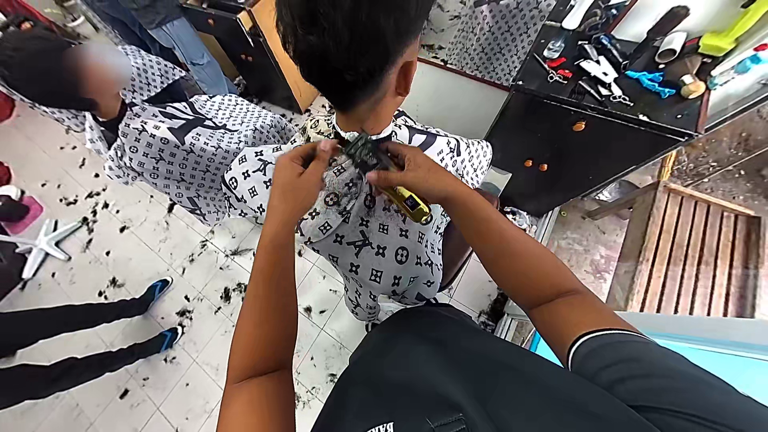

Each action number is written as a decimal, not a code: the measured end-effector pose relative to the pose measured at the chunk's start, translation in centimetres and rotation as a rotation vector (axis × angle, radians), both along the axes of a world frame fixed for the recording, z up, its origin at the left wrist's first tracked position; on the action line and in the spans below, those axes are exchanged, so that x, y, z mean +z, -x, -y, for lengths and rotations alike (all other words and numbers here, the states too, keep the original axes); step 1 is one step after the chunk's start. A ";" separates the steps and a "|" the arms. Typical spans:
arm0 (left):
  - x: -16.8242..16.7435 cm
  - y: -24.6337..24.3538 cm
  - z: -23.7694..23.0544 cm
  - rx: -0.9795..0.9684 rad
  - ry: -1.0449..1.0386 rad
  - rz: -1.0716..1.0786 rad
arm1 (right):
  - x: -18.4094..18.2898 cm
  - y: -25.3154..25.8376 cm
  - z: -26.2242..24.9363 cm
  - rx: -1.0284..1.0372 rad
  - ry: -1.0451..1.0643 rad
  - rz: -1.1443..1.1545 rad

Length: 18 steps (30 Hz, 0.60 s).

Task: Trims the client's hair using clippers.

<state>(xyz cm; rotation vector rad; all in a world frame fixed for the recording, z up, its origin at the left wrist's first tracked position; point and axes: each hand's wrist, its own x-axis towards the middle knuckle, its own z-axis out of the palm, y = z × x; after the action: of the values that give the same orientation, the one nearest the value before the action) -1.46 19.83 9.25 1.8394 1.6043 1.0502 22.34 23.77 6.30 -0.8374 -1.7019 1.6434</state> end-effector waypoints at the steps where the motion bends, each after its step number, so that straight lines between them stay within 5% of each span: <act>1: -0.2 1.0 -0.6 0.069 -0.040 -0.108 | -0.1 -0.1 -0.4 -0.080 0.001 0.000; 9: -7.2 5.9 -4.1 0.417 0.050 -0.424 | 0.0 -1.0 -3.5 -0.287 -0.061 0.054; 14: -7.6 5.5 -3.9 0.445 0.053 -0.429 | 0.5 -0.6 -3.7 -0.305 -0.271 0.140; 18: -7.7 5.7 -3.9 0.457 0.038 -0.424 | 0.5 -1.0 -3.9 -0.310 -0.222 0.175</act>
<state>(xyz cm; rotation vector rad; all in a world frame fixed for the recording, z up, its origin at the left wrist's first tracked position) -7.21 23.74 1.54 1.7959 2.3584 0.8243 23.32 27.64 6.82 -1.0965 -1.7308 1.1816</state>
